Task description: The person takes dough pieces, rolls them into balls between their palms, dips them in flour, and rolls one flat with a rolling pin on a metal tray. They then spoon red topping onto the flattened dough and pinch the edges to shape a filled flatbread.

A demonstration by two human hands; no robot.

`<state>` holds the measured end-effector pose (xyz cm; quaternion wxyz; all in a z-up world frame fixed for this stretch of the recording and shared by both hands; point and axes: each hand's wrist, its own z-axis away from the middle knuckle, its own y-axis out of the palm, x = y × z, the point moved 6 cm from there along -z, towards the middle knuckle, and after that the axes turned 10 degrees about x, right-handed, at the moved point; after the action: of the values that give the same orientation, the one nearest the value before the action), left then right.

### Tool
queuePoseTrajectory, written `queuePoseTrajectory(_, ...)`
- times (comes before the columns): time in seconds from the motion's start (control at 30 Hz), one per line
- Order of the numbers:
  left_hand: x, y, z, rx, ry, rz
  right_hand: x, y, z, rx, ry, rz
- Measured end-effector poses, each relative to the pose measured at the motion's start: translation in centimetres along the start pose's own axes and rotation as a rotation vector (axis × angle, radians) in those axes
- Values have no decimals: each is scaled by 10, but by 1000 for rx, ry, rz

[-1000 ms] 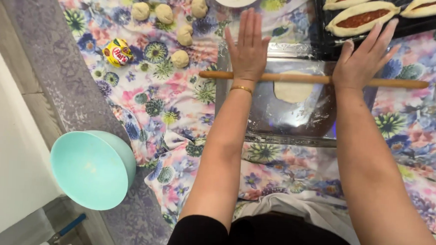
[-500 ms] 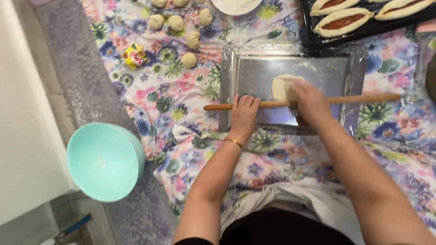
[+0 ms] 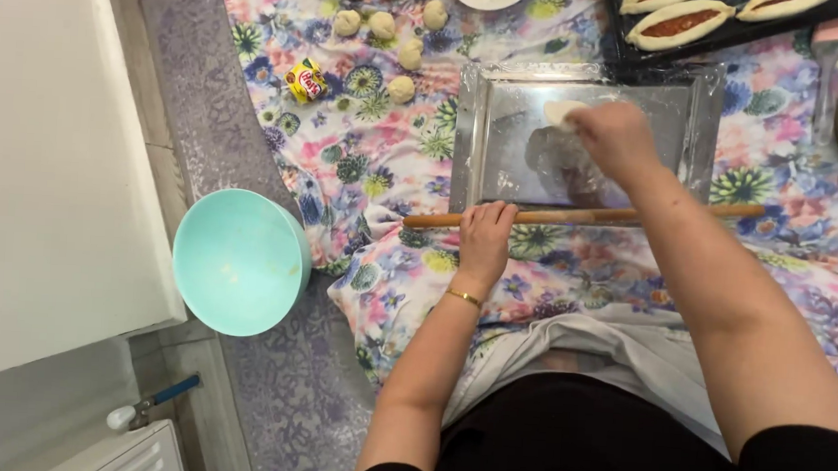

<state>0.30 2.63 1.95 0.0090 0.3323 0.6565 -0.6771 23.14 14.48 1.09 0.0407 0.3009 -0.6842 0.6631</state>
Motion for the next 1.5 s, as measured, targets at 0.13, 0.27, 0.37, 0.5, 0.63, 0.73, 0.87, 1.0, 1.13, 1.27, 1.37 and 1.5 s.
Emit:
queuePoseTrajectory(0.13, 7, 13, -4, 36, -4, -38, 10, 31, 51, 142, -77, 2)
queuePoseTrajectory(0.27, 23, 18, -24, 2, -20, -22, -16, 25, 103, -8, 216, -123)
queuePoseTrajectory(0.37, 34, 26, -41, 36, -27, -7, -34, 35, 137, -25, 334, 0)
queuePoseTrajectory(0.5, 66, 73, -70, 244, -56, -21, -64, 63, 144, 72, 435, 123)
queuePoseTrajectory(0.63, 68, 78, -114, 194, -35, -40, -89, 73, 116, 120, 493, 110)
queuePoseTrajectory(0.73, 95, 93, -169, 264, -230, -186, -120, 73, 64, 123, 567, 124)
queuePoseTrajectory(0.87, 119, 92, -234, 24, -324, -363, -160, 59, 6, 53, 778, 124)
queuePoseTrajectory(1.0, 112, 82, -241, -55, -259, -358, -147, 51, 29, -123, 838, 55)
queuePoseTrajectory(1.13, 96, 78, -167, 76, -266, -129, -95, 73, 99, 12, 814, 116)
queuePoseTrajectory(1.27, 79, 71, -100, 200, -273, -173, -58, 67, 129, 103, 707, 82)
queuePoseTrajectory(1.37, 77, 71, -79, 192, -216, -176, -38, 52, 91, 118, 416, -18)
queuePoseTrajectory(1.5, 56, 58, -55, 183, -110, -213, -8, 38, 29, 165, -67, -51)
